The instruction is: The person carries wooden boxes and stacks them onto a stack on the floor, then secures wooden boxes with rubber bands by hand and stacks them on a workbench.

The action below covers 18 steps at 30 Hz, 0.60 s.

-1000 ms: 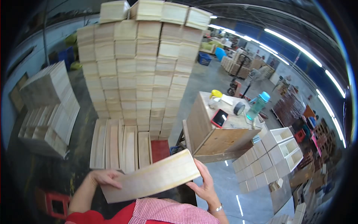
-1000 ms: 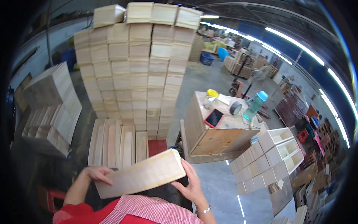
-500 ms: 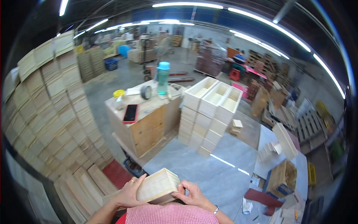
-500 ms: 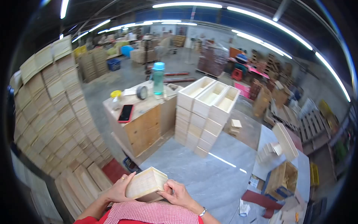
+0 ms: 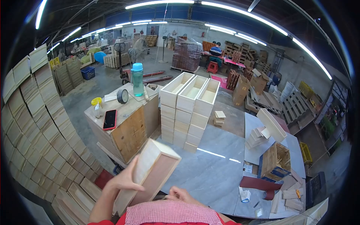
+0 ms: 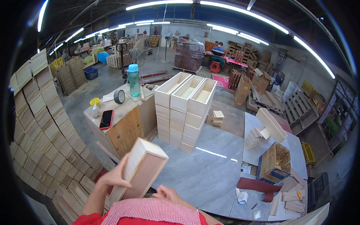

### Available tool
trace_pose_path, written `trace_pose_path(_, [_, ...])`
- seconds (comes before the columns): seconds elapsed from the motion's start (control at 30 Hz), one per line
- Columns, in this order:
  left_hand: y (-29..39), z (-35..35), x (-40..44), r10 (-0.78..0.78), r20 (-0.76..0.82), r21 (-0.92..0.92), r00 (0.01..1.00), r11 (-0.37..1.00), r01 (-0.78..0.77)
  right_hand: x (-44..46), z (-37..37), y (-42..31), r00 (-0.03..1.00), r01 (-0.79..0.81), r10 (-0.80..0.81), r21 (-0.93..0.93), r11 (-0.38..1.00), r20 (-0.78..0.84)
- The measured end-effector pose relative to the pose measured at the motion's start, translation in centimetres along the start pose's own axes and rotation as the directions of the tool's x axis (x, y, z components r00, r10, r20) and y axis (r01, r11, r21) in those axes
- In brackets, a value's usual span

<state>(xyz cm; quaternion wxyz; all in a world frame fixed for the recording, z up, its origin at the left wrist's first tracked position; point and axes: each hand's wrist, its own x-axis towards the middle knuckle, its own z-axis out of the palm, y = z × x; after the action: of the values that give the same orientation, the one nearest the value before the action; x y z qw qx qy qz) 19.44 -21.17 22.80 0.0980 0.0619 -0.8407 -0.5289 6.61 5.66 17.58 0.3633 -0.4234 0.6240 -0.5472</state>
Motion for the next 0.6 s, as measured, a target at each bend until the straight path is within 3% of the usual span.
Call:
trace_pose_path(0.03, [1.5, -1.5, -0.2, 0.059, -0.002, -0.064, 0.998, 0.996, -0.060, 0.7, 0.3, 0.6, 0.998, 0.006, -0.004, -0.023, 1.000, 0.065])
trace_pose_path(0.07, [2.9, -2.4, -0.1, 0.170, -0.177, -0.243, 0.969, 0.947, -0.211, 1.3, 0.4, 1.2, 0.991, 0.014, -0.008, -0.044, 0.999, 0.132])
trace_pose_path(0.1, [2.7, -3.5, -0.9, 0.114, -0.424, -0.323, 0.898, 0.908, -0.268, 1.7, 0.2, 1.7, 0.999, 0.038, -0.034, -0.136, 0.990, 0.035])
trace_pose_path(0.13, [3.1, -4.4, -1.0, -0.066, -0.628, -0.439, 0.775, 0.853, -0.283, 2.1, 0.0, 2.3, 0.996, 0.053, -0.068, -0.230, 0.972, -0.056])
trace_pose_path(0.17, [2.6, -6.2, -2.0, -0.070, -0.672, -0.530, 0.737, 0.741, -0.413, 2.5, -0.4, 3.2, 0.984, 0.056, -0.106, -0.320, 0.946, -0.142])
trace_pose_path(0.2, [2.0, -7.9, -3.3, -0.089, -0.710, -0.596, 0.698, 0.603, -0.530, 3.2, -1.9, 6.8, 0.955, -0.120, -0.040, -0.505, 0.855, -0.295])
trace_pose_path(0.23, [2.3, -8.3, -3.7, -0.010, -0.705, -0.579, 0.709, 0.586, -0.567, 3.8, -4.0, 11.3, 0.894, -0.308, -0.014, -0.636, 0.708, -0.448])
trace_pose_path(0.3, [2.6, -9.0, -4.1, 0.156, -0.692, -0.542, 0.705, 0.534, -0.649, 3.6, -7.2, 14.1, 0.811, -0.445, -0.046, -0.665, 0.600, -0.584])
trace_pose_path(0.33, [-0.4, -8.6, -3.6, 0.186, -0.616, -0.623, 0.766, 0.480, -0.617, 3.8, -7.9, 13.5, 0.836, -0.379, -0.025, -0.610, 0.696, -0.548])
trace_pose_path(0.37, [-5.5, -7.9, -2.7, 0.221, -0.532, -0.699, 0.818, 0.431, -0.571, 4.5, -7.1, 7.0, 0.861, -0.312, -0.006, -0.537, 0.784, -0.508])
trace_pose_path(0.4, [-5.5, -6.8, -1.9, 0.185, -0.451, -0.756, 0.873, 0.441, -0.484, 5.5, -6.2, 2.5, 0.884, -0.247, 0.012, -0.445, 0.861, -0.468])
trace_pose_path(0.43, [-5.5, -5.6, -1.0, 0.148, -0.365, -0.804, 0.919, 0.448, -0.391, 6.8, -5.4, 1.3, 0.913, -0.044, -0.098, -0.334, 0.941, -0.397])
trace_pose_path(0.47, [-2.1, -3.7, 0.9, 0.034, -0.289, -0.829, 0.957, 0.491, -0.268, 8.1, -4.7, 0.1, 0.914, 0.159, -0.223, -0.204, 0.966, -0.340])
trace_pose_path(0.53, [-4.0, -2.7, 4.6, 0.106, 0.009, -0.969, 0.994, 0.248, -0.018, 9.1, -2.5, -4.7, 0.869, 0.339, -0.345, -0.081, 0.937, -0.353])
trace_pose_path(0.57, [-5.9, -1.8, 6.7, 0.101, 0.101, -0.968, 0.990, 0.239, 0.075, 9.4, -1.8, -6.3, 0.839, 0.428, -0.404, -0.018, 0.904, -0.364])
trace_pose_path(0.6, [-5.5, -1.2, 8.0, 0.095, 0.193, -0.959, 0.977, 0.231, 0.167, 9.8, -1.4, -6.8, 0.770, 0.469, -0.447, -0.070, 0.880, -0.456])
